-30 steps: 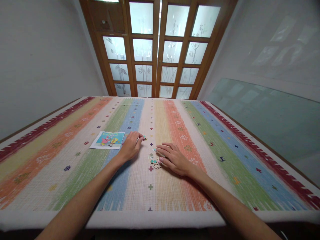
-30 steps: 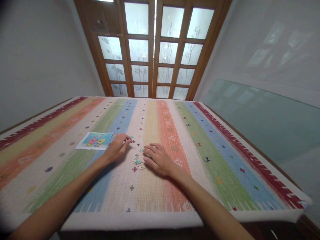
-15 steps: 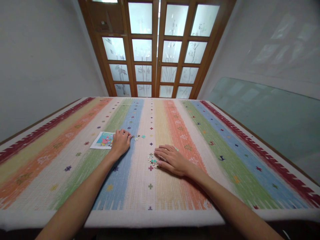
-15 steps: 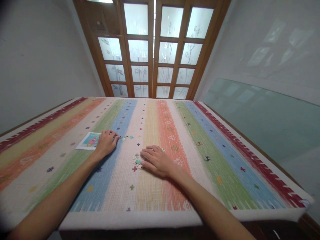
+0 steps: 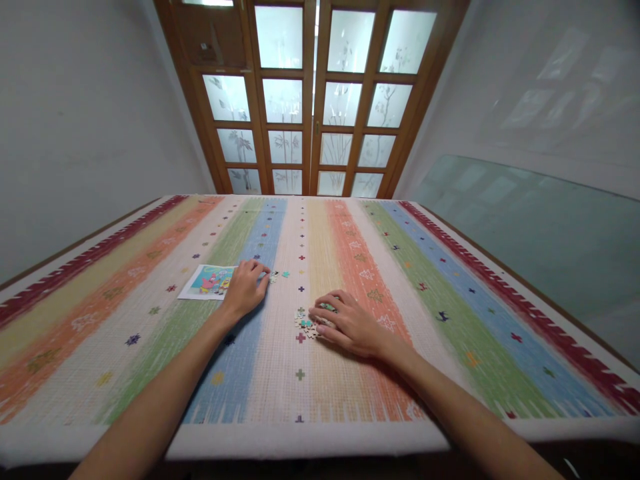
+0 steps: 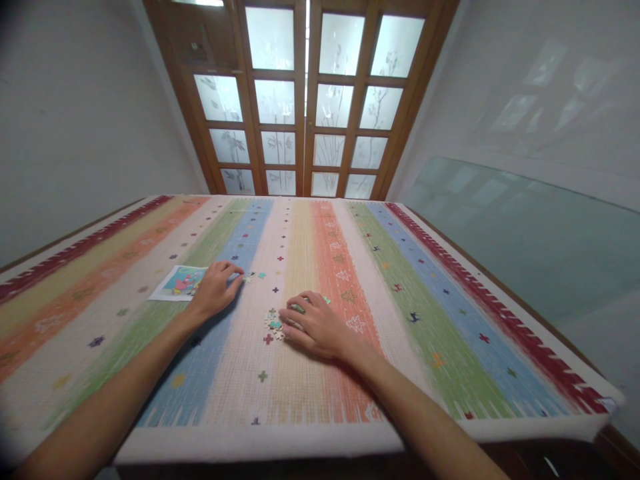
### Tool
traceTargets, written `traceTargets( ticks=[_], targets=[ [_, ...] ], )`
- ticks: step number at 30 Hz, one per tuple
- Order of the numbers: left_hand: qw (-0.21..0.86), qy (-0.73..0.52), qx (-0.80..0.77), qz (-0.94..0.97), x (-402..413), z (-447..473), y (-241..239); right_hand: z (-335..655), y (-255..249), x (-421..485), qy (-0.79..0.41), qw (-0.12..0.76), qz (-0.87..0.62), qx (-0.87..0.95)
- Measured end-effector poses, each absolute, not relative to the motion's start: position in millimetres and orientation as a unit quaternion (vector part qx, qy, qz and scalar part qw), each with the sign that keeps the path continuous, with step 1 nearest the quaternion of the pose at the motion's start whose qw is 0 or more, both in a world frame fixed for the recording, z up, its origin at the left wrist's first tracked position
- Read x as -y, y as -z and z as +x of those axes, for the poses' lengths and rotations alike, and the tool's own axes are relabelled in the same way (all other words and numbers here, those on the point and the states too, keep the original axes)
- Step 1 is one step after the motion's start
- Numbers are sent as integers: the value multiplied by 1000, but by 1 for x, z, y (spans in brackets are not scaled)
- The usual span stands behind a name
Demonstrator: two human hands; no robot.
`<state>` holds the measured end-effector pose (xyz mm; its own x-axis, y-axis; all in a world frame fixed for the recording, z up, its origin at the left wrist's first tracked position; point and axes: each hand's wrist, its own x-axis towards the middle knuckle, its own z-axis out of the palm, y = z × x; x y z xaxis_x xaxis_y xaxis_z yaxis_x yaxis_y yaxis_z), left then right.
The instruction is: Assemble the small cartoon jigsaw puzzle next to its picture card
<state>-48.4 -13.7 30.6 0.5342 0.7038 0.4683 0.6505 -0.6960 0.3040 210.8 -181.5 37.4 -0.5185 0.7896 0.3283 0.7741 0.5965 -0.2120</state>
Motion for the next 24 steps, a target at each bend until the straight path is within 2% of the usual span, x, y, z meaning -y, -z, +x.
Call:
traceTargets(
  ticks=[4, 9, 19, 24],
  targets=[
    [169, -239, -225, 929, 38, -39, -41, 206, -40, 186, -16, 179, -415, 892],
    [231, -169, -145, 947, 58, -33, -44, 208, -40, 186, -26, 203, -420, 884],
    [230, -163, -149, 948, 60, -31, -42, 211, -38, 184, -7, 232, -430, 873],
    [184, -180, -149, 955, 55, -31, -36, 210, -39, 185, -4, 225, -432, 873]
  ],
)
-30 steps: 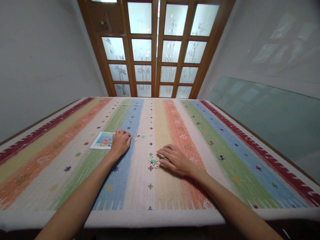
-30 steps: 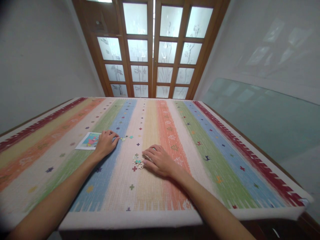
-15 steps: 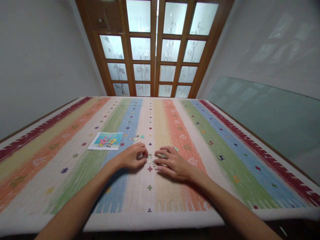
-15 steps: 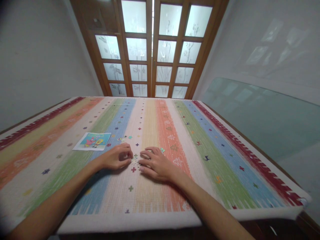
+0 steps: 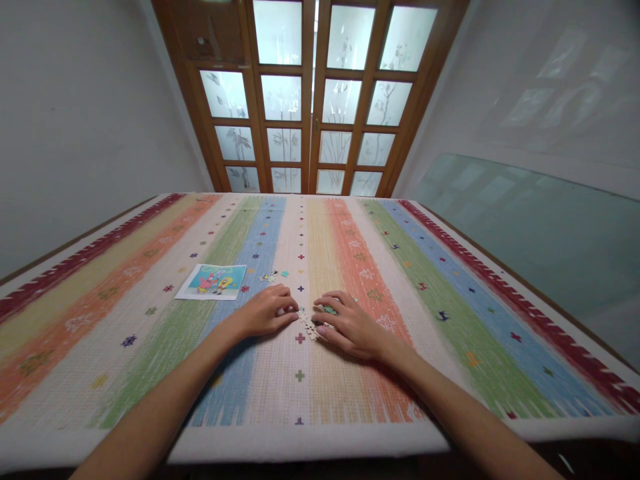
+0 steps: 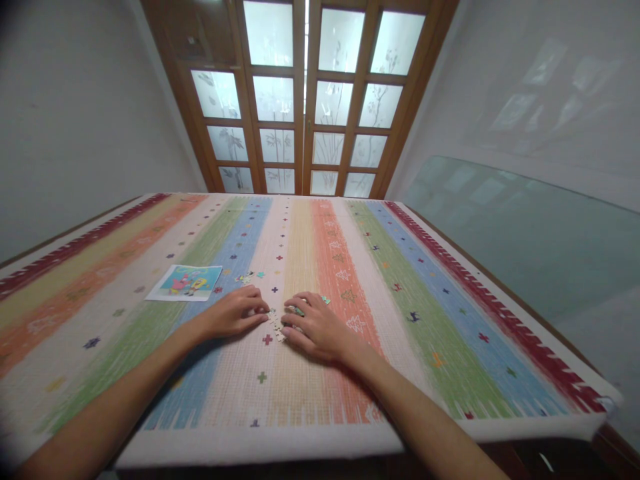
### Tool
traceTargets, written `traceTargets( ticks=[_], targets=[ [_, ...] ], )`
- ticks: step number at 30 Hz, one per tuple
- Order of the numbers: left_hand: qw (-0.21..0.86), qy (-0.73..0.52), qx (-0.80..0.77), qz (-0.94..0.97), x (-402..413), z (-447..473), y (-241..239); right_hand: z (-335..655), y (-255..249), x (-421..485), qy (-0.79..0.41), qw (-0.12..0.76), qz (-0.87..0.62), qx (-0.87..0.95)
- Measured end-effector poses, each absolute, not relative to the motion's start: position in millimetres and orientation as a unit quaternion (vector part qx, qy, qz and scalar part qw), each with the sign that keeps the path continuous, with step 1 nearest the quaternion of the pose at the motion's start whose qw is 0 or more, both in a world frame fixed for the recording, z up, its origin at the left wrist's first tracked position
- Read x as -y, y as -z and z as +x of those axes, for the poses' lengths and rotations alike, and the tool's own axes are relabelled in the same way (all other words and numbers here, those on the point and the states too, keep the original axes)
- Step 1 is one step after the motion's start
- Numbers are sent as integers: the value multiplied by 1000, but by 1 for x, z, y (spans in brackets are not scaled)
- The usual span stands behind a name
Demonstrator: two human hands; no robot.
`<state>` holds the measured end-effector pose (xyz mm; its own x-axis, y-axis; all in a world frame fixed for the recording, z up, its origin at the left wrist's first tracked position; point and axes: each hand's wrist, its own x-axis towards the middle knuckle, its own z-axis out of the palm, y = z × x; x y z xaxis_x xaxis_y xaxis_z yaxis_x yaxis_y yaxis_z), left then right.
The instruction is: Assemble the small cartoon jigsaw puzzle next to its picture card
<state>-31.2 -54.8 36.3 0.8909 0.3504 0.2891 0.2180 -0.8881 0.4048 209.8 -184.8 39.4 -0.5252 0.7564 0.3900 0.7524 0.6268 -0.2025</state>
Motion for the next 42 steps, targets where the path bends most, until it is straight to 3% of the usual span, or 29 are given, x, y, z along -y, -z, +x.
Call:
traceTargets(
  ticks=[4, 12, 19, 28, 42],
  targets=[
    [130, -197, -162, 958, 48, -32, -30, 209, -40, 186, -9, 223, -433, 874],
    [169, -172, -137, 961, 53, -33, -36, 210, -39, 184, -5, 203, -434, 878],
    [75, -174, -172, 967, 50, -31, -33, 201, -35, 187, 3, 155, -448, 880],
    [-29, -159, -265, 951, 40, -36, -31, 203, -28, 186, -20, 163, -450, 878],
    [7, -198, -324, 925, 33, -33, -22, 211, -32, 182, 2, 195, -441, 876]
  ],
)
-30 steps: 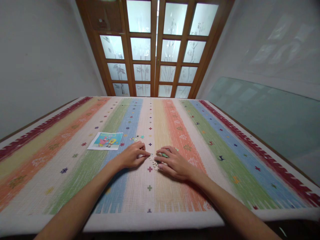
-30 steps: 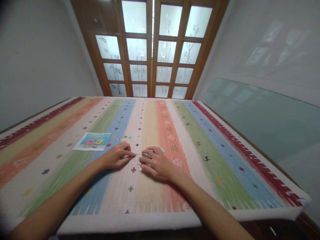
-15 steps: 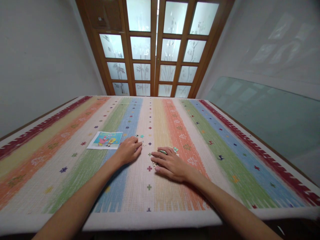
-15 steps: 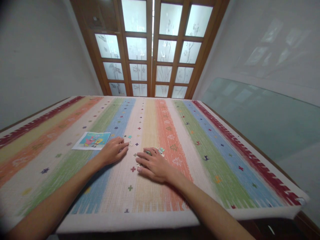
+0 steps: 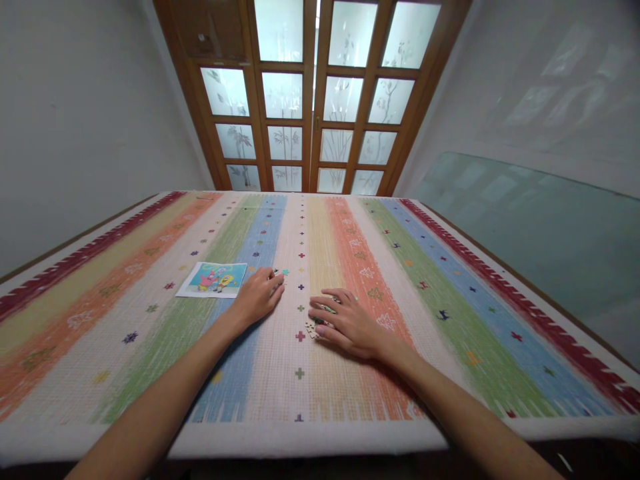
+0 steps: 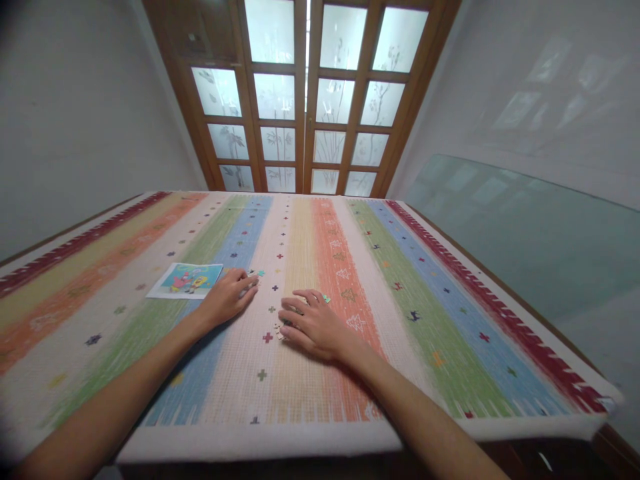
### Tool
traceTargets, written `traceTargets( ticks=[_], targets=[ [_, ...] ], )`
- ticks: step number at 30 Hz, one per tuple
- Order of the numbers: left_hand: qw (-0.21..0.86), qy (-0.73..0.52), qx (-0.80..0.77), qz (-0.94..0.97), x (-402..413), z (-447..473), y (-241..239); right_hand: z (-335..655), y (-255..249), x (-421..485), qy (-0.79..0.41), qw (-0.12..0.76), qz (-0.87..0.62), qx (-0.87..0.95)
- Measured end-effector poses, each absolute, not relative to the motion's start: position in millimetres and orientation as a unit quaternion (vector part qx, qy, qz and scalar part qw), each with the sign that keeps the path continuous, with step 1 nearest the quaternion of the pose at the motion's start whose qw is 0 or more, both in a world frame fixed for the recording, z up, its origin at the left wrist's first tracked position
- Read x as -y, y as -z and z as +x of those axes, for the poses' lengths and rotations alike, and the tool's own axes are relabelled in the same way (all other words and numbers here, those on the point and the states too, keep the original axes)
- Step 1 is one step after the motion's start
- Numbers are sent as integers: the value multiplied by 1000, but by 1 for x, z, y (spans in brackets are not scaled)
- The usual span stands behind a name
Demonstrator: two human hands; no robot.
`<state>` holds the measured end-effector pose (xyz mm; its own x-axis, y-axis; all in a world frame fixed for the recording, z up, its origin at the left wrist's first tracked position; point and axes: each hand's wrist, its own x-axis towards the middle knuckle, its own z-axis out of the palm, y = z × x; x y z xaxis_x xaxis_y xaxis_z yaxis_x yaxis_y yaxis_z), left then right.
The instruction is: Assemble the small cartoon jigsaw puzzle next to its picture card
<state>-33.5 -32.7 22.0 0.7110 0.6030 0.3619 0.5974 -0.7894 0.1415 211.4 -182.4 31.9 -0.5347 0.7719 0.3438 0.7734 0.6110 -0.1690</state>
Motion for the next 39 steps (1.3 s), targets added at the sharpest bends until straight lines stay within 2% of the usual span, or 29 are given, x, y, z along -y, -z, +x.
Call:
traceTargets(
  ticks=[6, 17, 22, 27, 39],
  targets=[
    [38, -195, -320, 926, 25, -30, -17, 214, -30, 181, 29, 230, -450, 863],
    [18, -217, -319, 922, 25, -26, -22, 209, -34, 184, 10, 244, -427, 870],
    [132, -236, -241, 932, 43, -26, -36, 211, -35, 184, -12, 241, -423, 873],
    [241, -178, -170, 939, 62, -21, -39, 215, -32, 183, -8, 246, -441, 863],
    [282, -163, -133, 936, 84, -15, -41, 217, -31, 182, 26, 250, -451, 856]
  ],
)
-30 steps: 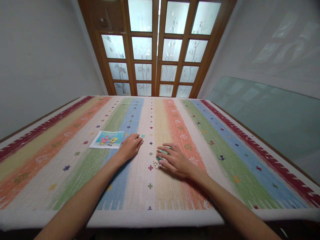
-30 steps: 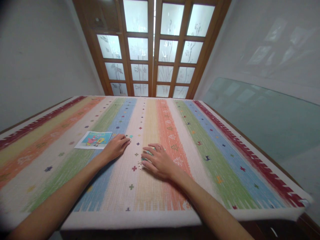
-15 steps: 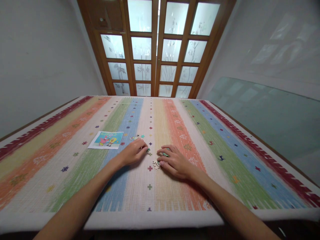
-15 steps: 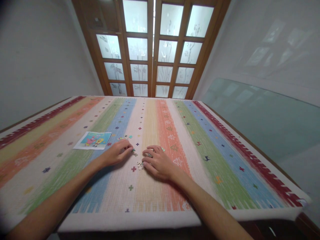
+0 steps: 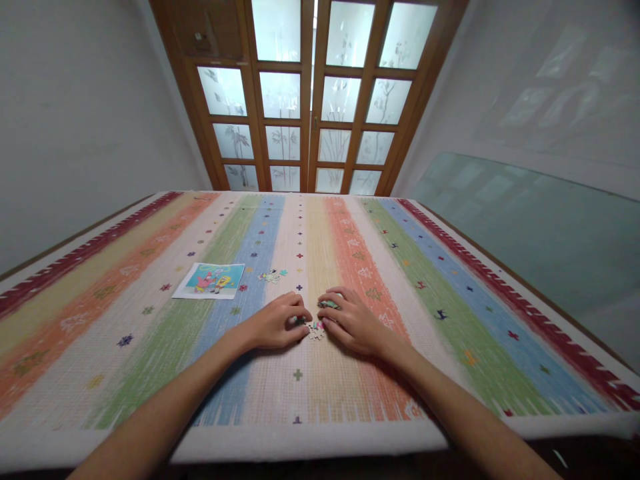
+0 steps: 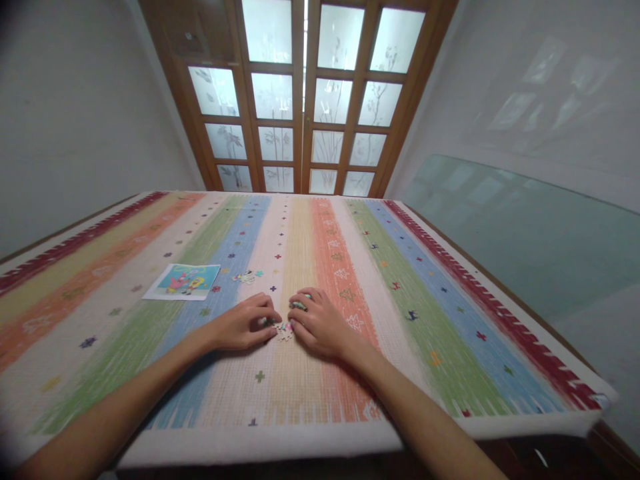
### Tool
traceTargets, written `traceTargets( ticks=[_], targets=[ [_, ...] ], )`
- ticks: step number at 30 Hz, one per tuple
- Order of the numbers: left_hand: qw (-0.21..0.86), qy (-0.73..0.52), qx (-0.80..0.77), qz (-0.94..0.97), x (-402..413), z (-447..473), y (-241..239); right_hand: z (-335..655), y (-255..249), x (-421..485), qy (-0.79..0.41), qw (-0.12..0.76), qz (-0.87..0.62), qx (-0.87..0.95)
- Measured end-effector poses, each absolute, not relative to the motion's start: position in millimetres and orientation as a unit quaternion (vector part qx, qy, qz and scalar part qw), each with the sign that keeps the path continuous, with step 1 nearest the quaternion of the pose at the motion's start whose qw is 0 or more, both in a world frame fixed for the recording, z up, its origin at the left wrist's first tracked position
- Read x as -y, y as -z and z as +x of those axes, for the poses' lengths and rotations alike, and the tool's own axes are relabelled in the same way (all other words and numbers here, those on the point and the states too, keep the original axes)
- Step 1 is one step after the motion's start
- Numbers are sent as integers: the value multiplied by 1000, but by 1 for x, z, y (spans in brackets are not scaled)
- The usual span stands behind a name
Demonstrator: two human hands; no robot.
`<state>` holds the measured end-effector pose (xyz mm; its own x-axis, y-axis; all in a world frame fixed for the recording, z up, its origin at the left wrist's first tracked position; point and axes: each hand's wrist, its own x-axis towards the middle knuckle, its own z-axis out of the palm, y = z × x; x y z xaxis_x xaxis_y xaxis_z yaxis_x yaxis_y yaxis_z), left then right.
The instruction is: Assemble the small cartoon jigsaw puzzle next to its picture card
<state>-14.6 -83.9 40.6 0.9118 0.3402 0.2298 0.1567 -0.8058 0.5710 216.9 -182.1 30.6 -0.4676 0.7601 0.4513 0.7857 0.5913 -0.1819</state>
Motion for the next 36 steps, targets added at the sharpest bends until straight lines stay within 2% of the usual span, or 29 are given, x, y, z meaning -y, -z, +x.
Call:
traceTargets(
  ticks=[11, 16, 22, 26, 36],
  targets=[
    [317, -173, -164, 918, 78, -15, -42, 216, -30, 182, 17, 243, -458, 855],
    [286, -190, -189, 920, 65, -18, -39, 217, -30, 183, 15, 242, -460, 854],
    [244, -238, -323, 883, 41, -36, -48, 217, -30, 183, 15, 248, -459, 853],
    [251, -222, -397, 854, 19, -58, -58, 217, -30, 182, 13, 252, -454, 854],
    [194, -199, -411, 868, -1, -75, -45, 217, -30, 183, 16, 241, -458, 855]
  ],
)
